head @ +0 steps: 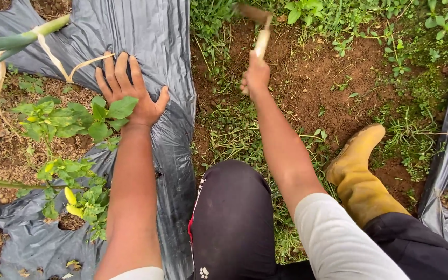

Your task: Using a hand hoe to remove weeds from a soil bed between rows of plastic mulch.

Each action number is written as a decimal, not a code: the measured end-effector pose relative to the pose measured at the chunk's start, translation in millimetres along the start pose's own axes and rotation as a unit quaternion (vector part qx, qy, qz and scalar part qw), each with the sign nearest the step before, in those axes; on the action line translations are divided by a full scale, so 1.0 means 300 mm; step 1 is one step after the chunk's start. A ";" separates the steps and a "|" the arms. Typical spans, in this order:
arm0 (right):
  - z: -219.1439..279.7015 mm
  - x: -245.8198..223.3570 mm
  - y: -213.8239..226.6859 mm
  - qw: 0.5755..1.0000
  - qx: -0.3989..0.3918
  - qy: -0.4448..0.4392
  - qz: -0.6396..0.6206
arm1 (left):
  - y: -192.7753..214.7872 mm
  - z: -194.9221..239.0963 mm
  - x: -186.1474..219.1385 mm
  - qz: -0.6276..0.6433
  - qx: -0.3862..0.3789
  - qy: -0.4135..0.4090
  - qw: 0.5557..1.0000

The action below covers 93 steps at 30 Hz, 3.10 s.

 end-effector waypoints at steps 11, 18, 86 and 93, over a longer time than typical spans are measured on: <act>0.228 0.285 0.122 0.990 -0.051 -0.047 0.125 | 0.027 -0.020 0.005 0.005 -0.004 0.005 1.000; -0.059 0.048 0.044 0.998 0.059 -0.023 -0.014 | 0.017 -0.009 0.002 -0.001 0.009 0.003 1.000; 0.147 0.136 -0.033 0.994 -0.069 0.006 0.081 | -0.009 -0.017 -0.005 -0.010 -0.025 0.018 0.999; -0.040 -0.035 -0.197 0.995 -0.011 -0.096 -0.011 | 0.015 -0.025 -0.005 0.017 -0.056 0.023 0.998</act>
Point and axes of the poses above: each hand's wrist, its own z-axis away from the middle knuckle, its own y-axis out of the back of the hand, x = y × z, the point moved 9 cm from there along -z, towards the middle knuckle, and after that the axes turned 6 degrees about -z, right-handed, at the moved point
